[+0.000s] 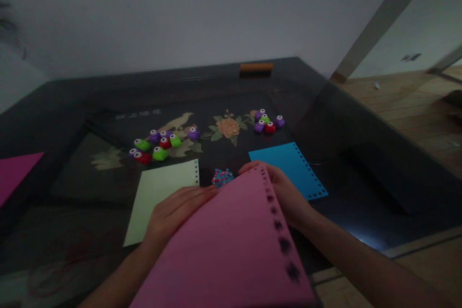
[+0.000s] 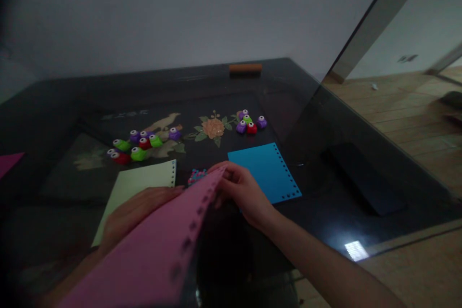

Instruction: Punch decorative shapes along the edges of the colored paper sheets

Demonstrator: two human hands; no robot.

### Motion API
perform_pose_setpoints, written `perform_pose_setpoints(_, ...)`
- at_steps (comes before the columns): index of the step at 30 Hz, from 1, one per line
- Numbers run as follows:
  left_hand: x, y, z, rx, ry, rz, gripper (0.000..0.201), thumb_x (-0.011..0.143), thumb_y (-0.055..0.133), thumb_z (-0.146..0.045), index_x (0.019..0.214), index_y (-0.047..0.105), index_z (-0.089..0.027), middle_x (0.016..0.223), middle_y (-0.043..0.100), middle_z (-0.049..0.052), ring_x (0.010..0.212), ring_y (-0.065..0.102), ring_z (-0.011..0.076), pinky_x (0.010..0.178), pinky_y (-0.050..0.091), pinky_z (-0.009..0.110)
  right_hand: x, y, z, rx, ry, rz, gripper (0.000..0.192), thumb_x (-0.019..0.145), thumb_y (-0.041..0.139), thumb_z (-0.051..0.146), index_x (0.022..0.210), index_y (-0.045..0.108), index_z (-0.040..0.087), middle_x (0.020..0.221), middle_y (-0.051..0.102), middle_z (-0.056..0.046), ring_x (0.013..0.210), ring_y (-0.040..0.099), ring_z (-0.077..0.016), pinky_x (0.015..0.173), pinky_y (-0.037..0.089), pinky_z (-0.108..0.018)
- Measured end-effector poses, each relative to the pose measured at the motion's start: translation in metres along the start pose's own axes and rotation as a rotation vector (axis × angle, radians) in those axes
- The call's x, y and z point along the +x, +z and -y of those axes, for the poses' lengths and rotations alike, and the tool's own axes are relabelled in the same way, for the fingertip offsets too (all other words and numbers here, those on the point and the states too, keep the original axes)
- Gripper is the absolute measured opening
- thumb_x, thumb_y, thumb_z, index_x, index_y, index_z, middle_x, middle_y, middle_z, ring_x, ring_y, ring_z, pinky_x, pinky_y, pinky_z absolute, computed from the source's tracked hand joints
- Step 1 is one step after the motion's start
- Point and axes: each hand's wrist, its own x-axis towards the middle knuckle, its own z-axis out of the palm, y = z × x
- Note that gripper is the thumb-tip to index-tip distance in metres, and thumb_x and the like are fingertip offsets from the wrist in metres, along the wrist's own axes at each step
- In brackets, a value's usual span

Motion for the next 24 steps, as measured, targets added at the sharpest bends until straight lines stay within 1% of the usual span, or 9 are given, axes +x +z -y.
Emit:
perform_pose_setpoints(2,0.007,-0.006,0.002,0.032,0.097,-0.033,0.033,0.095,0.038,-0.026,0.120,0.059,-0.026,0.116,0.066,0.004,0.106,0.062,0.0200,0.091,0.051,0.035,-0.001,0.001,0.002,0.034,0.108,0.015,0.023,0.066,0.076,0.034,0.071,0.063,0.016,0.059,0.059,0.004,0.051,0.051,-0.0071,0.048,0.038,-0.019)
perform_pose_setpoints(4,0.012,-0.012,0.004,0.082,0.144,-0.085,0.032,0.094,0.043,-0.022,0.121,0.058,-0.028,0.120,0.064,0.004,0.109,0.060,0.0204,0.092,0.050,0.036,-0.002,0.000,0.003,0.075,0.198,0.031,0.033,0.068,0.073,0.046,0.065,0.061,0.015,0.056,0.056,0.004,0.050,0.050,-0.0070,0.050,0.039,-0.020)
perform_pose_setpoints(6,0.013,-0.015,0.006,0.104,0.156,-0.123,0.032,0.092,0.047,-0.020,0.120,0.059,-0.028,0.121,0.063,0.004,0.110,0.059,0.0212,0.092,0.050,0.038,-0.002,-0.002,0.004,0.096,0.265,0.038,0.041,0.070,0.068,0.055,0.066,0.062,0.015,0.058,0.057,0.003,0.053,0.052,-0.0083,0.052,0.041,-0.021)
perform_pose_setpoints(9,0.009,-0.019,0.007,0.099,0.175,-0.124,0.030,0.092,0.047,-0.020,0.118,0.061,-0.029,0.121,0.064,0.004,0.109,0.060,0.0214,0.091,0.051,0.038,-0.003,-0.007,0.010,0.044,0.301,0.087,0.047,0.072,0.063,0.061,0.069,0.066,0.014,0.063,0.062,-0.001,0.057,0.056,-0.0101,0.053,0.043,-0.022)
perform_pose_setpoints(12,0.006,-0.022,0.005,0.094,0.221,-0.113,0.031,0.094,0.046,-0.020,0.119,0.060,-0.030,0.121,0.064,0.004,0.107,0.061,0.0204,0.091,0.052,0.037,-0.005,-0.011,0.016,-0.077,0.253,0.186,0.043,0.070,0.067,0.057,0.066,0.068,0.014,0.062,0.063,-0.002,0.056,0.056,-0.0100,0.053,0.043,-0.021)
perform_pose_setpoints(15,0.005,-0.023,0.002,0.088,0.236,-0.114,0.032,0.095,0.044,-0.020,0.121,0.059,-0.029,0.121,0.064,0.004,0.108,0.060,0.0193,0.090,0.051,0.036,-0.008,-0.014,0.019,-0.222,0.195,0.259,0.025,0.069,0.075,0.039,0.070,0.069,0.015,0.063,0.064,0.001,0.056,0.055,-0.0082,0.054,0.042,-0.019)
perform_pose_setpoints(18,0.007,-0.022,0.000,0.055,0.266,-0.128,0.032,0.095,0.043,-0.020,0.122,0.058,-0.031,0.120,0.064,0.002,0.106,0.060,0.0179,0.090,0.051,0.034,-0.010,-0.015,0.019,-0.302,0.139,0.294,0.011,0.074,0.072,0.027,0.073,0.070,0.016,0.066,0.065,0.001,0.058,0.056,-0.0076,0.056,0.042,-0.019)
perform_pose_setpoints(21,0.008,-0.020,-0.002,0.060,0.286,-0.139,0.031,0.095,0.045,-0.021,0.120,0.060,-0.032,0.119,0.065,0.001,0.105,0.061,0.0173,0.089,0.052,0.032,-0.010,-0.015,0.018,-0.362,0.093,0.321,0.008,0.076,0.069,0.024,0.075,0.070,0.017,0.069,0.067,0.001,0.062,0.058,-0.0088,0.059,0.044,-0.021)
perform_pose_setpoints(24,0.008,-0.018,-0.001,0.097,0.270,-0.139,0.029,0.095,0.043,-0.021,0.114,0.062,-0.030,0.119,0.065,0.001,0.106,0.061,0.0179,0.090,0.051,0.033,-0.010,-0.015,0.019,-0.411,0.082,0.321,0.007,0.076,0.069,0.023,0.075,0.070,0.016,0.070,0.067,0.000,0.063,0.058,-0.0097,0.061,0.045,-0.022)
